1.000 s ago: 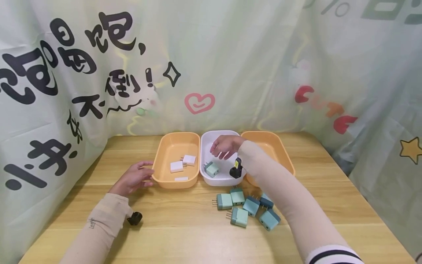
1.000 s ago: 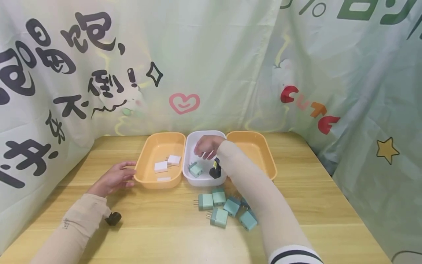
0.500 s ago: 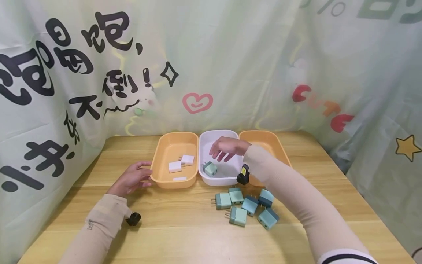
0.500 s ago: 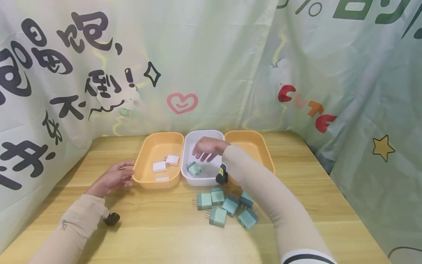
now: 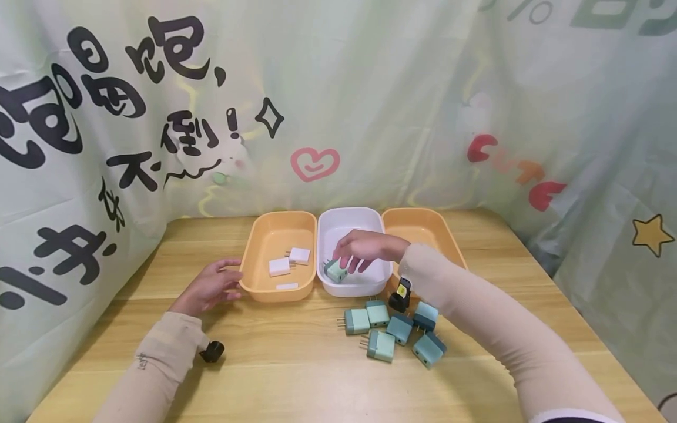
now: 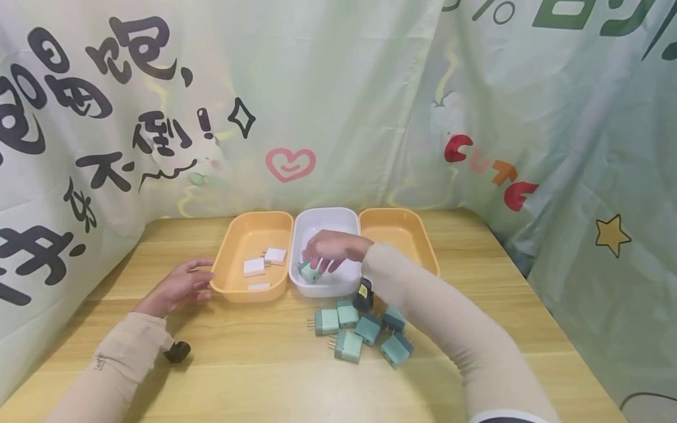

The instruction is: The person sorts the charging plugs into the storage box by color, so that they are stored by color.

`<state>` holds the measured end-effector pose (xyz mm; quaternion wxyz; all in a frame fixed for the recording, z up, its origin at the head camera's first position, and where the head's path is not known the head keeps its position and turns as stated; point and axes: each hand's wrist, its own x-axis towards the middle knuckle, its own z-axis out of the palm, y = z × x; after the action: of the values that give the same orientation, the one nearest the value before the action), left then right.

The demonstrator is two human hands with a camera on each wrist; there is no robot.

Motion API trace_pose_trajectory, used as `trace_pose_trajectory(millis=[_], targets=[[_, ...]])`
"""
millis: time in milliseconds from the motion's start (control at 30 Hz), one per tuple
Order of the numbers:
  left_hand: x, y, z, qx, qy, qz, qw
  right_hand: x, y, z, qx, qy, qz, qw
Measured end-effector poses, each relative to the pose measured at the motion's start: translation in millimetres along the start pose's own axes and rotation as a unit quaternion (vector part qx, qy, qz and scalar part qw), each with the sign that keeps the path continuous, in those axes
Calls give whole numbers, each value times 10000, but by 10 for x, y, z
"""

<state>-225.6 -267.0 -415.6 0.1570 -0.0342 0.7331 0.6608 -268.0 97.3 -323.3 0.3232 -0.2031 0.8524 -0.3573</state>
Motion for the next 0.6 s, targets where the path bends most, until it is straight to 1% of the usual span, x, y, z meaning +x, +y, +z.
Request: trace_pose_trajectory(millis=[133,200,367,433,600], targets=[[0,7,13,-37,10,-24,10000,-68,-3,52,-47,-88,-105,9999],[2,9,17,-34,-41,-3,10000,-107,-8,80,-93,-127,-154,9998],[-7,17,14,7,-93,23,10000,-200,-18,155,-235,-233,-186,9993],[-10,20,11,17,-68,16,10000,-228,-17,186,-289,-254,-185,9991],[-11,20,6,18,-79,55,10000,-268,4,260,-467,-286,-227,9982]])
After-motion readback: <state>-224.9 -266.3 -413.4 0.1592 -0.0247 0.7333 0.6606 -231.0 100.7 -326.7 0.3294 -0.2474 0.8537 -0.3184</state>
